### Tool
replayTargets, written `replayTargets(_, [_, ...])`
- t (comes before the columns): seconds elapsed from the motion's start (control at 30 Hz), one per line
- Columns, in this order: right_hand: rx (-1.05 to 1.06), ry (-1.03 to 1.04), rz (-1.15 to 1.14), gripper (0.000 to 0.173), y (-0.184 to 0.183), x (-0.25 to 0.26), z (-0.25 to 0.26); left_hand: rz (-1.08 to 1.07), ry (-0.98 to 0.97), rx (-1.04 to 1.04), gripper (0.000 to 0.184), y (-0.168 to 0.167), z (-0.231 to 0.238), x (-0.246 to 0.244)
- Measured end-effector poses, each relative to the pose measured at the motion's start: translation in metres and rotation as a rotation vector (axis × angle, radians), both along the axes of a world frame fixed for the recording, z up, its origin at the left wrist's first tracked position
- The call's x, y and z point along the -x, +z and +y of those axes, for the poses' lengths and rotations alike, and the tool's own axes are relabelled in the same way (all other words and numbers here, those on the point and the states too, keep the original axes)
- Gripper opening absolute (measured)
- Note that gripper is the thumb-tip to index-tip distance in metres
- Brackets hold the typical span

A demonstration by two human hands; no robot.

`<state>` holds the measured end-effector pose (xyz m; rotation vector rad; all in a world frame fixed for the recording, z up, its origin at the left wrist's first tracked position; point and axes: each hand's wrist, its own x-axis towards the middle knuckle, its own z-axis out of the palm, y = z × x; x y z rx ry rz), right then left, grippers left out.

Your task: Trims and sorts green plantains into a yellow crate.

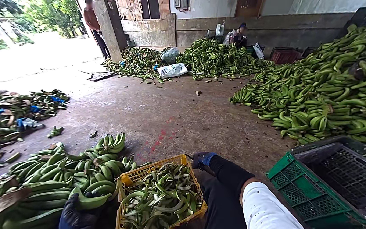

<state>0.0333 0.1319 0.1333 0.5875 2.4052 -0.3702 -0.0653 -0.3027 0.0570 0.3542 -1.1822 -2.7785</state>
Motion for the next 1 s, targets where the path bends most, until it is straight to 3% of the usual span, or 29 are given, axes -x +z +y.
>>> replayTargets(1.0, [0.018,0.008,-0.022,0.038,-0.013,0.015,-0.001,-0.011,-0.05,0.007,0.022,-0.004,0.003,0.002])
